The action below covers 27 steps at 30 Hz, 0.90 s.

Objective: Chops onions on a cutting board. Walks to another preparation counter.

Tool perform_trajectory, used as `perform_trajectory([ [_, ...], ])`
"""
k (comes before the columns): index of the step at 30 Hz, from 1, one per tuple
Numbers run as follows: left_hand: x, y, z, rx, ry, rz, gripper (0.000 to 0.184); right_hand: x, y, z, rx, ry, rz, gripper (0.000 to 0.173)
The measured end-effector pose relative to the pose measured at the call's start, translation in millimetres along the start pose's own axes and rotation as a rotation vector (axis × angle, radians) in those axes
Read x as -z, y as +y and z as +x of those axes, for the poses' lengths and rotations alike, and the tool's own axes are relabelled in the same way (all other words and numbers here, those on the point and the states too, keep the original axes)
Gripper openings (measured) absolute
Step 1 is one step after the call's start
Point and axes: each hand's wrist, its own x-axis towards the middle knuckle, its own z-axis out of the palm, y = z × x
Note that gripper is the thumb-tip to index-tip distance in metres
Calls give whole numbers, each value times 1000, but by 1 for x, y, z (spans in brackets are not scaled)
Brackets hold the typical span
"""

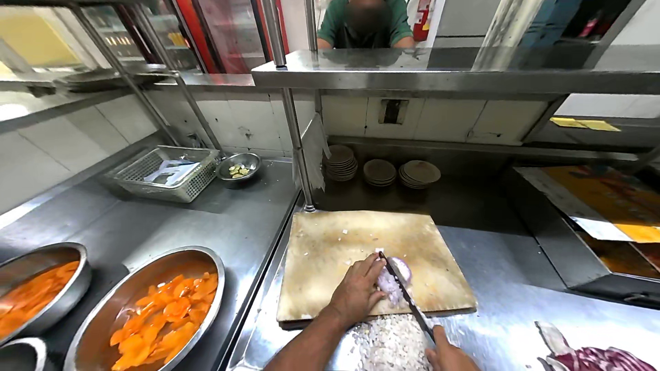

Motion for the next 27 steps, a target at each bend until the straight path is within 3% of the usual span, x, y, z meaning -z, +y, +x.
perform_trajectory([
  [3,3,-1,0,29,-63,-18,57,7,3,16,21,-29,68,53],
  [6,6,-5,-14,-59,-23,-65,42,34,-2,-11,48,-69,-4,51],
  [10,-3,-11,-30,-185,112,42,32,-4,-15,-1,37,-49,1,48],
  [13,-4,-12,-28,-233,146,87,29,3,-14,17,45,-68,12,51],
  [16,-5,-11,-23,-270,146,111,29,34,-19,-15,22,-124,-90,50],
  [20,-9,-13,-22,-293,154,98,28,-10,-18,0,22,-40,-47,47],
  [23,-8,-13,-24,-331,140,107,27,6,-16,15,61,-83,-33,52],
  [25,-9,-14,-19,-357,150,109,26,31,-19,-4,53,-144,-81,50],
  [27,-12,-15,-18,-366,167,104,27,22,-23,-23,40,-140,-79,47],
])
